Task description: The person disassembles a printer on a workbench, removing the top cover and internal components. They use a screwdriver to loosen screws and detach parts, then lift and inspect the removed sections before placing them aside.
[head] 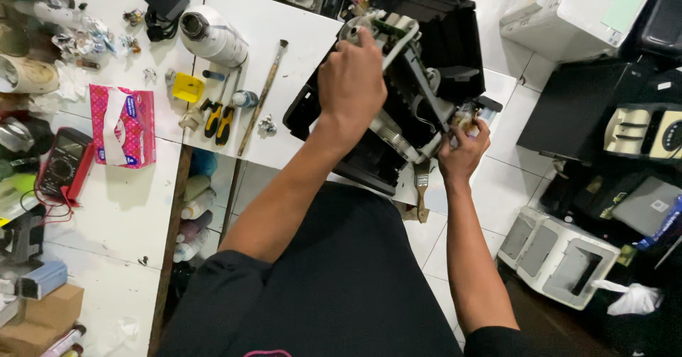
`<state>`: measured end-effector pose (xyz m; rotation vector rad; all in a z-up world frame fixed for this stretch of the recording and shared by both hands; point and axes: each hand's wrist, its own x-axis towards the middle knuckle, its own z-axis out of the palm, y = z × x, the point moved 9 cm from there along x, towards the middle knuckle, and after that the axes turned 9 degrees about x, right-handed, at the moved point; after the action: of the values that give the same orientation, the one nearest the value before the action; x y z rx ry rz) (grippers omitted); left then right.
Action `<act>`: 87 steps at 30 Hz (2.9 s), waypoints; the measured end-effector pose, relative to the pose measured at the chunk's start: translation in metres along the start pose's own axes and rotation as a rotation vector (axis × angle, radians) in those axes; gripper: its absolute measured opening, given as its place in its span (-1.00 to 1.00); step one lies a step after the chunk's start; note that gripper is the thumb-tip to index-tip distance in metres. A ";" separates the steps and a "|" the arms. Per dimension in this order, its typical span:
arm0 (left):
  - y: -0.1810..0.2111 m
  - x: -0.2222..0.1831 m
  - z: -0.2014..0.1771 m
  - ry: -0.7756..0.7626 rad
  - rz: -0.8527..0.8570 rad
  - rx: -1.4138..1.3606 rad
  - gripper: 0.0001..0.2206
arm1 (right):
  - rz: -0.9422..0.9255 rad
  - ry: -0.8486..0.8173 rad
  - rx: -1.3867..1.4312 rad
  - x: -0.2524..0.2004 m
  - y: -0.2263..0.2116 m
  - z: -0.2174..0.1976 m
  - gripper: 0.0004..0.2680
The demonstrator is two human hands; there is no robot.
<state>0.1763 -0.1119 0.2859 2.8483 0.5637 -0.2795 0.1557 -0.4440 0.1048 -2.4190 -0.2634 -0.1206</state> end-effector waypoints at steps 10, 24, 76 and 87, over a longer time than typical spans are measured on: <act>-0.125 0.007 0.069 -0.037 -0.155 -0.028 -0.45 | 0.093 0.063 0.102 -0.001 0.009 -0.008 -0.79; -0.210 -0.012 0.157 -0.040 -0.300 -0.405 -0.53 | 0.376 0.025 0.028 -0.006 0.042 -0.004 -0.45; -0.288 0.021 0.265 0.003 -0.513 -0.253 -0.65 | 1.284 -0.034 1.037 -0.100 0.028 0.064 -0.28; -0.202 -0.021 0.174 -0.067 -0.418 -0.080 -0.10 | 0.722 0.189 0.161 -0.060 0.124 -0.021 -0.42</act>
<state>0.0534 0.0182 0.0876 2.6094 1.1265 -0.4076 0.1243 -0.5592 0.0327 -2.1785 0.6577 0.0013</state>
